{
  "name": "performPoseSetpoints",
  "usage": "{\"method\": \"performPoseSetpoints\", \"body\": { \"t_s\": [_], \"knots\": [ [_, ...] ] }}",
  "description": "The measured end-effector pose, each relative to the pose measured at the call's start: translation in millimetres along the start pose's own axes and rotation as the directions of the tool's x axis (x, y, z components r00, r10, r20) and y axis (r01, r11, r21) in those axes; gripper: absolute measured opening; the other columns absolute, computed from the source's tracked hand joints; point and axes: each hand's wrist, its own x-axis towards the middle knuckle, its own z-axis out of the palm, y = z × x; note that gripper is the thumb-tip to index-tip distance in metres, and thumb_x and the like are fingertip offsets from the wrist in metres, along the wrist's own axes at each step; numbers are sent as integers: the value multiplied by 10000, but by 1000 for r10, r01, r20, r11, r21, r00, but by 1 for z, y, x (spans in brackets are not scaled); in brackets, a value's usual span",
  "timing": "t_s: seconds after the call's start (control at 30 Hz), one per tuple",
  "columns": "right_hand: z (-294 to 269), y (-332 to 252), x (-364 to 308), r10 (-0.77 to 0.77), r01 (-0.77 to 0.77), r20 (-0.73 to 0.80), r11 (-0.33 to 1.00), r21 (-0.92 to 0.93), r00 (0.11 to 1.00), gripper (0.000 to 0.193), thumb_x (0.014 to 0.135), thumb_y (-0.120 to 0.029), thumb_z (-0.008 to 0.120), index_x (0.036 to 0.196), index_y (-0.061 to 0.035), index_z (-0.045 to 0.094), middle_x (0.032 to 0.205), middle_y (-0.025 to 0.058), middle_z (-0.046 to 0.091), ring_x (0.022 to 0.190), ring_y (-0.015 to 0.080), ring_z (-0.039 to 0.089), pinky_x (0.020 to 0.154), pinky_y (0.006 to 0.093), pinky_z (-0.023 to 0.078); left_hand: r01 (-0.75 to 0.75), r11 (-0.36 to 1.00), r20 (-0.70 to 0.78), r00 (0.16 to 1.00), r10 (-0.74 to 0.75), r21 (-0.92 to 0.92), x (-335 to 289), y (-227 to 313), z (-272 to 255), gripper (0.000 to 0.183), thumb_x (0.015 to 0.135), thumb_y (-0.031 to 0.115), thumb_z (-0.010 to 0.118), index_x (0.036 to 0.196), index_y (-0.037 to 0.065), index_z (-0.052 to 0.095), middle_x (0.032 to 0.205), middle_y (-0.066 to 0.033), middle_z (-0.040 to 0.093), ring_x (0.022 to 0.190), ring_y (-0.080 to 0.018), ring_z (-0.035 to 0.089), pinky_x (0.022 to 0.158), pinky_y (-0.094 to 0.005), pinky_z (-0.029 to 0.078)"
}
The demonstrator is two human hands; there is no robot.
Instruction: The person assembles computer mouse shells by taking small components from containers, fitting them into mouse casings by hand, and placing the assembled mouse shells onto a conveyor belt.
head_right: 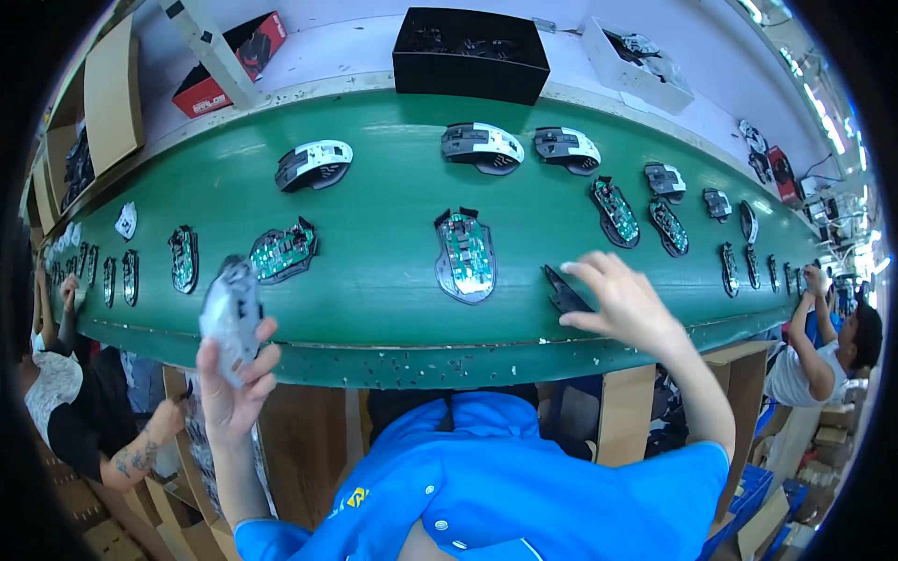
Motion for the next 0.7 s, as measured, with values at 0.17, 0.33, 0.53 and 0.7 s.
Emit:
{"method": "performPoseSetpoints", "body": {
  "t_s": [0.17,0.33,0.53,0.7],
  "knots": [
    [62,19,-23,-62,69,-356,998,7,932,331,737,-104,695,1041,-43,577,951,94,568,875,280,572,678,370,497,116,968,-167,983,-79,224,35,-36,38,475,832,174,654,1233,100,410,949,1,490,602,-20,402,380,-149,259],
    [20,6,-20,462,-110,-121,442,890,879,333,787,-35,669,1107,21,597,866,40,602,649,69,555,478,177,431,163,900,13,983,-184,403,38,-40,74,897,695,85,747,1416,97,214,1051,-25,453,615,-14,374,389,-145,248],
    [-35,-73,9,-59,142,-130,329,933,990,172,783,-44,684,953,-18,688,825,65,579,593,80,533,452,180,435,26,899,238,961,-143,437,28,-50,76,1238,536,66,858,1445,42,18,1467,-140,185,1370,-247,198,1120,-388,169],
    [-39,-101,31,-255,303,-192,527,794,948,204,721,-15,726,923,-38,711,752,30,601,628,112,519,543,243,408,-102,830,278,958,-67,549,19,-56,75,1191,611,96,840,1446,63,-9,1445,-152,205,1342,-246,246,1099,-377,229]
  ]
}}
